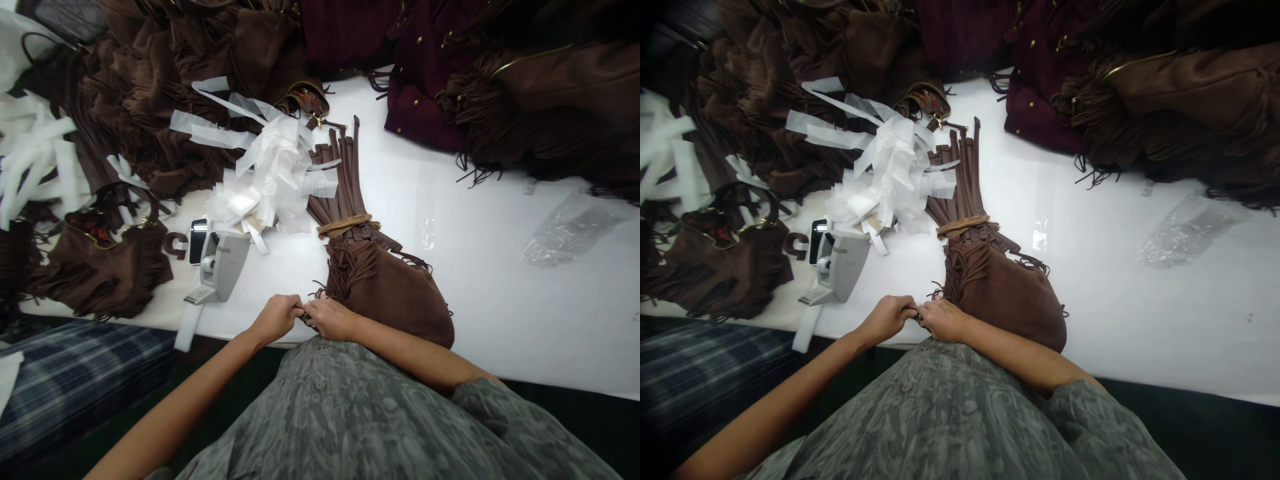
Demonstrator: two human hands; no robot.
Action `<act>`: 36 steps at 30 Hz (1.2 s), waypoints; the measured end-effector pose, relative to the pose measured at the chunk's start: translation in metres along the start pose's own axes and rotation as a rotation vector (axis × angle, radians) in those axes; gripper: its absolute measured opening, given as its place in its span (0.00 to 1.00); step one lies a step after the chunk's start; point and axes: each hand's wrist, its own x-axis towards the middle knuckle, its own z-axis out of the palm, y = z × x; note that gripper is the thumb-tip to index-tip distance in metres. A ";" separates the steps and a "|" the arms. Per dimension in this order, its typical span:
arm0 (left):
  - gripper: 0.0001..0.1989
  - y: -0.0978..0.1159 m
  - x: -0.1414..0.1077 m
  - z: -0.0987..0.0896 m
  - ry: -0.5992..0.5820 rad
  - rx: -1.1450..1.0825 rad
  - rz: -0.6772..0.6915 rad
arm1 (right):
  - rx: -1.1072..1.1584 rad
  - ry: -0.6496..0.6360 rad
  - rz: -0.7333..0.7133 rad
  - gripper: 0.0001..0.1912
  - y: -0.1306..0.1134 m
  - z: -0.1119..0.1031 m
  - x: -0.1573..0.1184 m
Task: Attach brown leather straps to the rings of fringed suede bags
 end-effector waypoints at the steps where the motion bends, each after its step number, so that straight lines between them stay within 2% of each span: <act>1: 0.04 0.002 0.005 -0.003 -0.023 0.035 0.016 | 0.004 0.007 0.016 0.11 0.001 0.001 0.001; 4: 0.05 0.006 0.017 -0.008 -0.068 0.110 0.041 | 0.041 0.045 0.044 0.15 0.008 0.002 -0.001; 6: 0.04 0.007 0.022 -0.009 -0.087 0.135 0.043 | 0.135 0.111 0.094 0.18 0.013 -0.002 -0.006; 8: 0.05 0.007 0.023 -0.009 -0.100 0.157 0.043 | 0.258 0.165 0.147 0.17 0.015 -0.008 -0.012; 11: 0.07 0.010 0.019 -0.006 -0.104 0.225 0.066 | 0.329 0.114 0.181 0.12 0.012 -0.014 -0.017; 14: 0.07 0.016 0.014 -0.002 -0.102 0.343 0.130 | 0.280 0.053 0.219 0.09 0.004 -0.013 -0.013; 20: 0.10 0.035 0.016 0.001 -0.195 0.590 0.340 | 0.257 0.071 0.337 0.08 -0.003 -0.002 0.005; 25: 0.09 0.041 0.029 -0.018 -0.248 0.660 0.471 | 0.428 0.069 0.319 0.13 0.020 -0.017 -0.001; 29: 0.05 0.039 0.028 -0.035 -0.277 0.649 0.497 | 0.559 0.036 0.265 0.12 0.027 -0.026 -0.009; 32: 0.06 0.038 0.019 -0.041 -0.246 0.675 0.468 | 0.611 0.024 0.252 0.11 0.022 -0.029 -0.011; 36: 0.15 0.039 0.006 -0.039 -0.082 0.679 0.422 | 0.706 -0.017 0.177 0.11 0.018 -0.037 -0.010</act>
